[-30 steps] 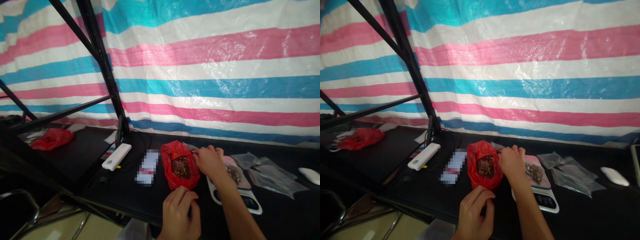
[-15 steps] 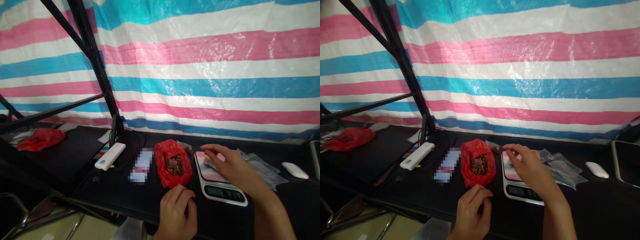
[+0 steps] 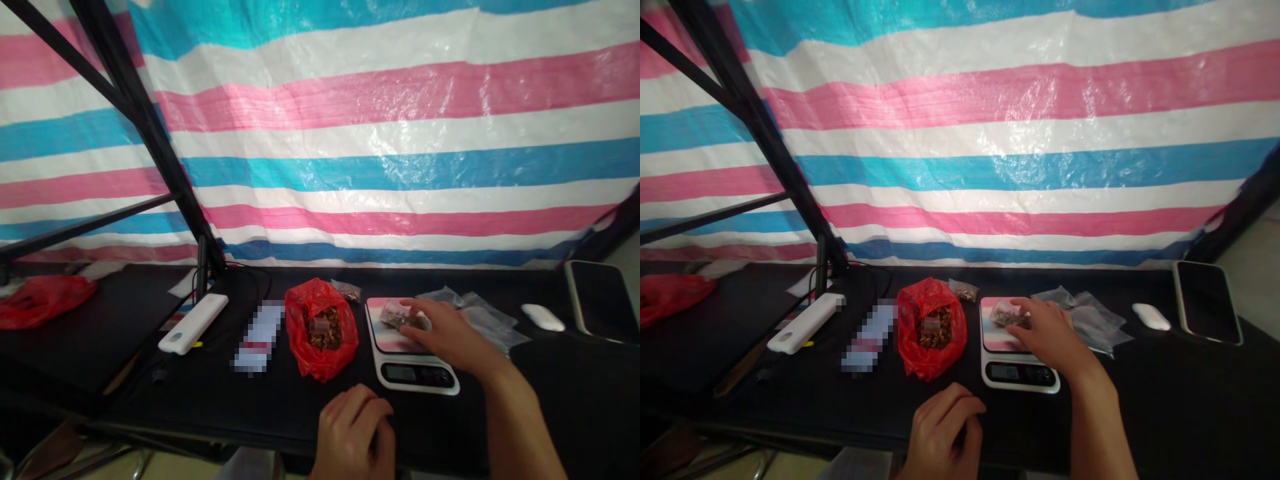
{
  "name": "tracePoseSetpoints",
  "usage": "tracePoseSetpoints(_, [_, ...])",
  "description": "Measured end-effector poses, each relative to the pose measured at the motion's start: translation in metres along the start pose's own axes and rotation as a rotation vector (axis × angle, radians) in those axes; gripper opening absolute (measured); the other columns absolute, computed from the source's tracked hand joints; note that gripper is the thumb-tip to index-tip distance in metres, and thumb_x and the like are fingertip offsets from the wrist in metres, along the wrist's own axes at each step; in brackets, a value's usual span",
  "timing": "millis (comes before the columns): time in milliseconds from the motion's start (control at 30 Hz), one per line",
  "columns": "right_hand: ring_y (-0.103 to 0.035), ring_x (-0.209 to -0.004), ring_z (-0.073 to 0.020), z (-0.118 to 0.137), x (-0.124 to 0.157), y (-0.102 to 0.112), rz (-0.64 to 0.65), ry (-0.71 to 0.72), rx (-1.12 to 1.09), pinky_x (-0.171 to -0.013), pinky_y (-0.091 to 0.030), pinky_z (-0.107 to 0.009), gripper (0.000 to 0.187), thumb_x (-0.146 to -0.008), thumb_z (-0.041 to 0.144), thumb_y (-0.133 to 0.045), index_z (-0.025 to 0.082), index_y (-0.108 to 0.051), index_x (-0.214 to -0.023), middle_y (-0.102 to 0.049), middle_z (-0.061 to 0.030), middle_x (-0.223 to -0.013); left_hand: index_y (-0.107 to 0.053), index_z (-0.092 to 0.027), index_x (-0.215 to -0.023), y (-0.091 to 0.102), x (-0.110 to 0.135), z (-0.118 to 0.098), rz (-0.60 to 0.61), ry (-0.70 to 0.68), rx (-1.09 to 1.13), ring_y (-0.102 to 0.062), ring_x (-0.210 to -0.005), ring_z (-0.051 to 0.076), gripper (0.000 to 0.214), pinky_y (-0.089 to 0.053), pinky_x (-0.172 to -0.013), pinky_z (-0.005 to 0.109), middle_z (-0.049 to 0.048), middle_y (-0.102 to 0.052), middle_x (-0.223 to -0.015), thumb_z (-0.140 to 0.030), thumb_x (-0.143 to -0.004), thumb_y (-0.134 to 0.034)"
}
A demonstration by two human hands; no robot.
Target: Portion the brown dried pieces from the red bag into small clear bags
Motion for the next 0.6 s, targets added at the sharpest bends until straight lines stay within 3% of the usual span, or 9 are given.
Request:
tracePoseSetpoints(100, [-0.069, -0.101, -0.0301, 0.003, -0.002, 0.0, -0.003, 0.013, -0.116, -0.093, -0.043, -0.044, 0.039, -0.084, 0.034, -0.065, 0.026, -0.074, -0.121, -0.077, -0.0078, -0.104, -0.065, -0.022, -0.086, 0.0, -0.004, 0.001, -0.003, 0.041, 0.05, -0.064, -0.063, 0.015, 0.026, -0.048, -0.058, 0.025, 0.0016, -0.066, -0.072, -0.004, -0.087, -0.046])
tracePoseSetpoints(200, [-0.069, -0.092, -0.0255, 0.01, -0.002, -0.005, -0.027, 0.089, -0.391, -0.085, -0.048, -0.039, 0.038, -0.085, 0.039, -0.063, 0.022, -0.074, -0.117, -0.076, -0.0076, -0.1, -0.068, -0.023, -0.099, 0.0, -0.009, 0.005, 0.015, 0.191, 0.169, -0.067, -0.072, 0.014, 0.026, -0.052, -0.064, 0.023, 0.0026, -0.071, -0.083, -0.008, -0.093, -0.048])
tracePoseSetpoints(300, [-0.067, -0.089, -0.0224, 0.03, 0.002, -0.014, -0.005, 0.202, -0.667, -0.081, -0.052, -0.035, 0.037, -0.084, 0.044, -0.066, 0.022, -0.072, -0.114, -0.074, -0.0051, -0.097, -0.063, -0.023, -0.129, -0.002, -0.011, 0.014, -0.02, 0.449, 0.316, -0.071, -0.091, 0.016, 0.032, -0.058, -0.078, 0.025, 0.008, -0.075, -0.114, -0.021, -0.097, -0.055])
tracePoseSetpoints(400, [-0.065, -0.093, -0.0203, 0.058, 0.011, -0.023, 0.036, 0.324, -0.795, -0.088, -0.051, -0.034, 0.027, -0.081, 0.034, -0.071, 0.022, -0.07, -0.106, -0.072, -0.0026, -0.1, -0.052, -0.022, -0.146, -0.005, -0.011, 0.024, -0.104, 0.675, 0.454, -0.062, -0.128, 0.023, 0.05, -0.054, -0.104, 0.034, 0.0126, -0.062, -0.145, -0.039, -0.1, -0.056])
tracePoseSetpoints(500, [-0.063, -0.1, -0.0197, 0.082, 0.019, -0.029, 0.145, 0.431, -0.831, -0.095, -0.049, -0.034, 0.021, -0.082, 0.026, -0.071, 0.023, -0.068, -0.103, -0.07, -0.0022, -0.106, -0.048, -0.023, -0.149, -0.003, -0.014, 0.035, -0.206, 0.795, 0.503, -0.045, -0.147, 0.025, 0.058, -0.043, -0.118, 0.037, 0.0108, -0.05, -0.157, -0.053, -0.099, -0.052])
tracePoseSetpoints(600, [-0.063, -0.098, -0.0192, 0.094, 0.019, -0.034, 0.166, 0.446, -0.894, -0.093, -0.049, -0.034, 0.01, -0.091, 0.031, -0.064, 0.023, -0.065, -0.097, -0.069, -0.0022, -0.102, -0.052, -0.024, -0.144, 0.004, -0.018, 0.044, -0.262, 0.803, 0.503, -0.048, -0.145, 0.025, 0.06, -0.04, -0.12, 0.039, 0.0105, -0.054, -0.153, -0.062, -0.098, -0.048])
Point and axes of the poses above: each hand's wrist, its own x-axis away from the middle knuckle, its own y-axis out of the back of the hand, z = x × y, the point moved 1 cm from there along -x, towards the middle knuckle
